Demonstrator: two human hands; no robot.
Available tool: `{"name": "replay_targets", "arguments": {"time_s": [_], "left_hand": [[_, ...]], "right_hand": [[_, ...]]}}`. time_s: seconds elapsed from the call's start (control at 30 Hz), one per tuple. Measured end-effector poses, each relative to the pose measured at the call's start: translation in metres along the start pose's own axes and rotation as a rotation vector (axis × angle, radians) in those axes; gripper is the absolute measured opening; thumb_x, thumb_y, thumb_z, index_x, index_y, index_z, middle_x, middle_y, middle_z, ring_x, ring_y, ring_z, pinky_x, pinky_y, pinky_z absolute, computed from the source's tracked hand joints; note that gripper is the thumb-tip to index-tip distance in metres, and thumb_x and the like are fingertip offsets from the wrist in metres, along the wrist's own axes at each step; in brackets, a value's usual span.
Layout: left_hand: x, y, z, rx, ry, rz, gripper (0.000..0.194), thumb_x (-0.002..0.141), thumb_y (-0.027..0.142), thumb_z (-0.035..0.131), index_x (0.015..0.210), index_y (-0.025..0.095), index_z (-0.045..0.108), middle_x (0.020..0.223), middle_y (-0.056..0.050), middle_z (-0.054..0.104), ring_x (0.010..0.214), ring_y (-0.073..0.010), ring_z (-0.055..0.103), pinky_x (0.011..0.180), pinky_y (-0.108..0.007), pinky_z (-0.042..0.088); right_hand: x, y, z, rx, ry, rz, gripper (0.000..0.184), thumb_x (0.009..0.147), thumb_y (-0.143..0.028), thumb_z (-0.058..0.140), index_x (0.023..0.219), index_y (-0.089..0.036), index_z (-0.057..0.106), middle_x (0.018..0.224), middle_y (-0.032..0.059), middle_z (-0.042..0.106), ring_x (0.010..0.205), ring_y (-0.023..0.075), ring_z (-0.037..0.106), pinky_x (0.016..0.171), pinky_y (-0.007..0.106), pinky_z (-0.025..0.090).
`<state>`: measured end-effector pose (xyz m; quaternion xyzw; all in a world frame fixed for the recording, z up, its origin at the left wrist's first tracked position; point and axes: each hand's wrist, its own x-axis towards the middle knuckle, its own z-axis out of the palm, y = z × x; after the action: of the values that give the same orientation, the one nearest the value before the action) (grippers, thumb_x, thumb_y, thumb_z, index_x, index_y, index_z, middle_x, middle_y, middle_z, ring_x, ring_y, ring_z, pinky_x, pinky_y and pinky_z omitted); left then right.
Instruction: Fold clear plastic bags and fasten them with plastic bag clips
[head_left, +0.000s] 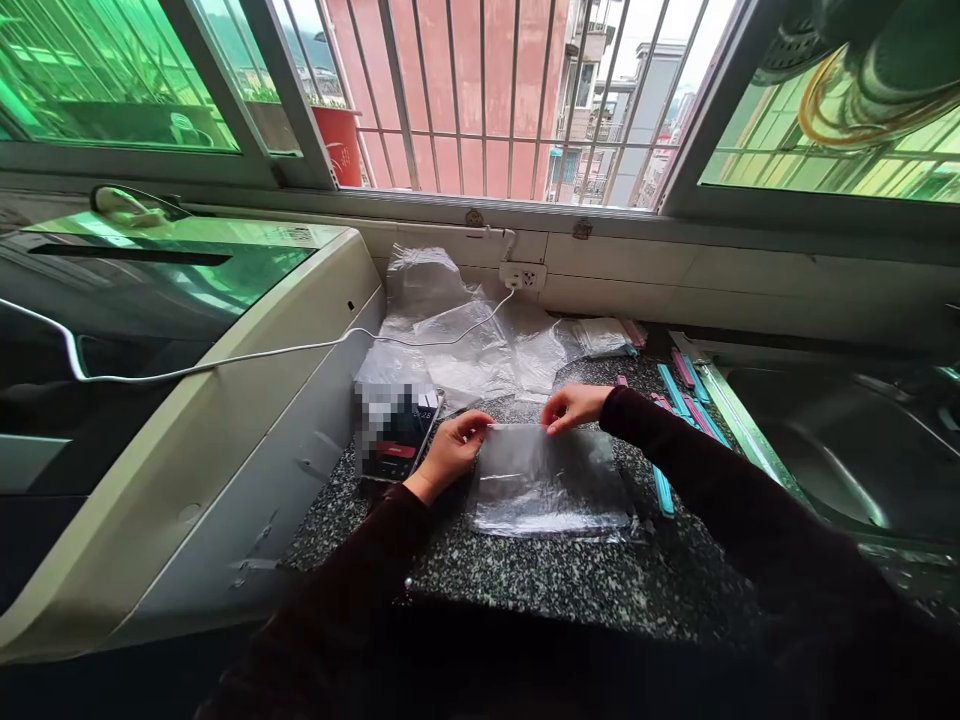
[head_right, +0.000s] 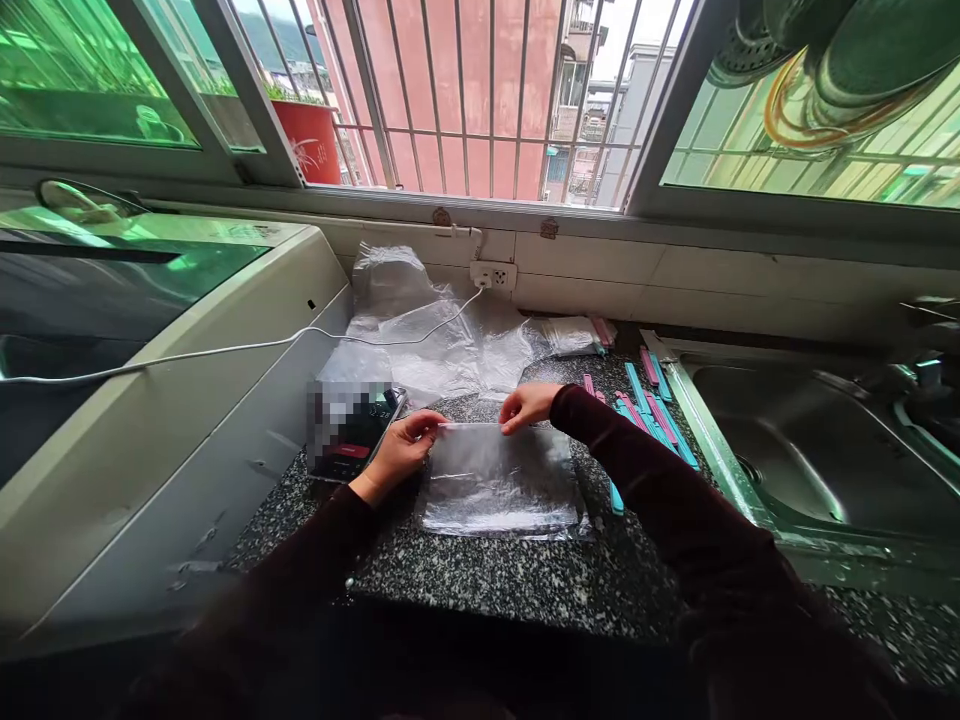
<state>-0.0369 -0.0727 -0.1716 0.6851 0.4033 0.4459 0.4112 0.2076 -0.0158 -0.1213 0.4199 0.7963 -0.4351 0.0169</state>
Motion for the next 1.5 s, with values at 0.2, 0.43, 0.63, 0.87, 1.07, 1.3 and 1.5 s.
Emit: {"name": "replay_targets", "arguments": {"time_s": [0.2, 0.43, 0.63, 0.87, 1.07, 1.3, 1.5], "left_hand": [[0.005, -0.002, 0.002, -0.399, 0.031, -0.263, 0.04, 0.072, 0.043, 0.057, 0.101, 0.016, 0.056, 0.079, -0.004, 0.065, 0.066, -0.0139, 0.06, 0.06, -0.025, 0.046], [0.004, 0.004, 0.001, -0.29, -0.128, -0.359, 0.04, 0.06, 0.048, 0.065, 0.077, 0.013, 0.061, 0.066, -0.001, 0.061, 0.056, -0.0102, 0.051, 0.052, -0.021, 0.038], [0.01, 0.007, 0.001, -0.077, -0.147, -0.268, 0.024, 0.061, 0.039, 0.062, 0.062, 0.015, 0.057, 0.055, 0.002, 0.054, 0.055, -0.0105, 0.047, 0.056, -0.023, 0.037], [0.039, 0.034, 0.0, 0.194, -0.441, -0.125, 0.016, 0.065, 0.03, 0.061, 0.063, 0.015, 0.06, 0.053, 0.003, 0.053, 0.052, -0.0102, 0.046, 0.05, -0.022, 0.033], [0.052, 0.05, 0.01, 0.012, -0.375, -0.169, 0.02, 0.069, 0.031, 0.062, 0.078, 0.013, 0.061, 0.061, 0.0, 0.058, 0.055, -0.01, 0.051, 0.056, -0.023, 0.04], [0.023, 0.018, 0.015, -0.314, -0.283, -0.38, 0.049, 0.06, 0.035, 0.071, 0.101, 0.013, 0.056, 0.077, -0.004, 0.062, 0.066, -0.0109, 0.056, 0.06, -0.023, 0.044], [0.013, 0.013, 0.038, -0.003, -0.287, -0.29, 0.014, 0.063, 0.024, 0.064, 0.07, 0.012, 0.062, 0.06, 0.001, 0.059, 0.059, -0.0109, 0.052, 0.061, -0.024, 0.042]], "right_hand": [[-0.013, -0.004, 0.014, 0.1, 0.067, -0.021, 0.028, 0.06, -0.041, 0.065, 0.06, -0.015, 0.055, 0.055, -0.0046, 0.049, 0.054, 0.0083, 0.042, 0.055, 0.023, 0.034], [-0.041, 0.006, 0.027, 0.191, 0.301, 0.007, 0.035, 0.063, -0.05, 0.058, 0.063, -0.016, 0.049, 0.06, -0.0035, 0.045, 0.058, 0.0094, 0.041, 0.057, 0.024, 0.033], [-0.059, 0.013, 0.041, 0.194, 0.272, 0.035, 0.036, 0.061, -0.05, 0.063, 0.064, -0.015, 0.055, 0.059, -0.0027, 0.05, 0.057, 0.0099, 0.043, 0.056, 0.024, 0.035], [-0.064, 0.013, 0.043, 0.264, 0.269, 0.072, 0.042, 0.057, -0.048, 0.068, 0.079, -0.013, 0.063, 0.066, -0.0004, 0.057, 0.061, 0.0112, 0.049, 0.059, 0.025, 0.038], [-0.064, 0.02, 0.053, 0.355, 0.339, 0.059, 0.041, 0.055, -0.053, 0.067, 0.062, -0.014, 0.058, 0.054, -0.0032, 0.049, 0.052, 0.0094, 0.043, 0.053, 0.025, 0.034], [-0.074, 0.036, 0.068, 0.401, 0.726, -0.027, 0.043, 0.058, -0.058, 0.064, 0.065, -0.016, 0.057, 0.058, -0.002, 0.049, 0.056, 0.0107, 0.042, 0.056, 0.027, 0.038], [-0.073, 0.047, 0.076, 0.391, 0.806, -0.03, 0.041, 0.062, -0.057, 0.062, 0.067, -0.017, 0.058, 0.063, 0.0012, 0.056, 0.06, 0.0132, 0.048, 0.06, 0.03, 0.042]]}}
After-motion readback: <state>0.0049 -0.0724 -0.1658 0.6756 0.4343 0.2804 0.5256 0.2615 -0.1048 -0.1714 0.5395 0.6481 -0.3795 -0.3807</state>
